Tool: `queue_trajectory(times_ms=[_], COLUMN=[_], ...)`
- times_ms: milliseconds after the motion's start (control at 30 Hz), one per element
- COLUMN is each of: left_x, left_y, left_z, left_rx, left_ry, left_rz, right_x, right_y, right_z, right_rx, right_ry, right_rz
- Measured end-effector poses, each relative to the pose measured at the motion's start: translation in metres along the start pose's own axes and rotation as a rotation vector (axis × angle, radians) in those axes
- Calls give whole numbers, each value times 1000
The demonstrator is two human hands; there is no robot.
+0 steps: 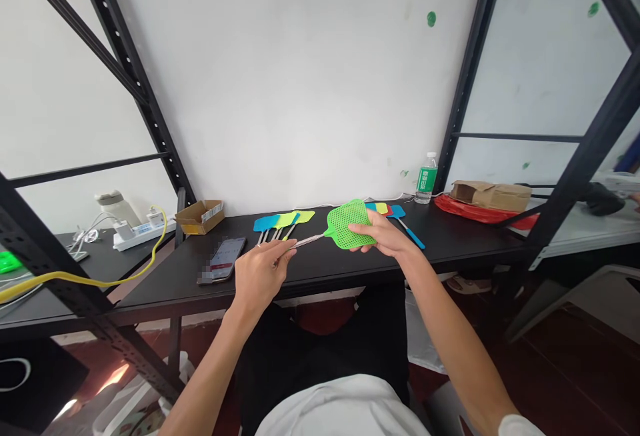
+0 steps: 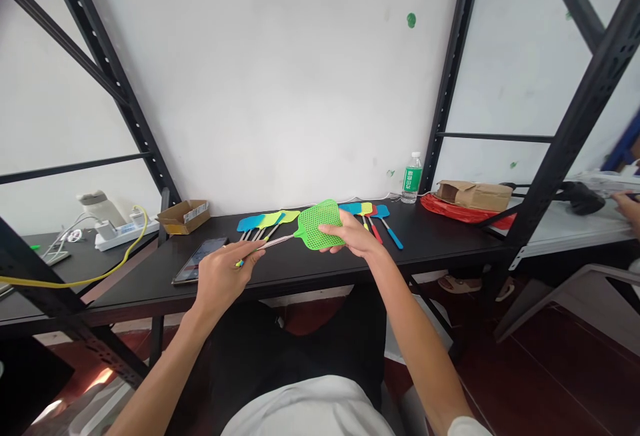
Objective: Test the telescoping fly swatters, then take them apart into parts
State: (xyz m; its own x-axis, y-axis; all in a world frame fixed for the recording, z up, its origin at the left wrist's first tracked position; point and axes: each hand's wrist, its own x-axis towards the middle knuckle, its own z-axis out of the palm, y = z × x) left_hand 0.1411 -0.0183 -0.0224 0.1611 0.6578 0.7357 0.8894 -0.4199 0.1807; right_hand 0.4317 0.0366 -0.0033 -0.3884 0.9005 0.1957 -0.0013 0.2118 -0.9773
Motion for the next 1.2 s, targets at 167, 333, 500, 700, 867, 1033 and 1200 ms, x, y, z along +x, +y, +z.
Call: queue_trajectory(times_ms=[167, 333, 500, 700, 867, 1033, 1200], left_x=[1, 2, -3, -8, -7, -6, -3], left_y=[0, 4, 22, 36, 35, 36, 39], left_z=[4, 9, 15, 23, 30, 31, 28], left_rx=[4, -183, -358, -674, -1023, -1230, -1068], left_ry=[-45, -186, -299, -435, -559, -626, -586], left_rz=[-56, -168, -152, -154, -288, -384, -286], right_x=[6, 13, 20, 30, 32, 33, 32], right_y=[7, 14, 26, 41, 43, 39, 37], right_z=[-4, 6, 37, 61, 69, 68, 61], right_rx=[176, 421, 239, 342, 532, 645, 621], right_ry=[-4, -251, -256, -30, 22, 88, 135], right_rz=[9, -61, -10, -106, -106, -82, -112])
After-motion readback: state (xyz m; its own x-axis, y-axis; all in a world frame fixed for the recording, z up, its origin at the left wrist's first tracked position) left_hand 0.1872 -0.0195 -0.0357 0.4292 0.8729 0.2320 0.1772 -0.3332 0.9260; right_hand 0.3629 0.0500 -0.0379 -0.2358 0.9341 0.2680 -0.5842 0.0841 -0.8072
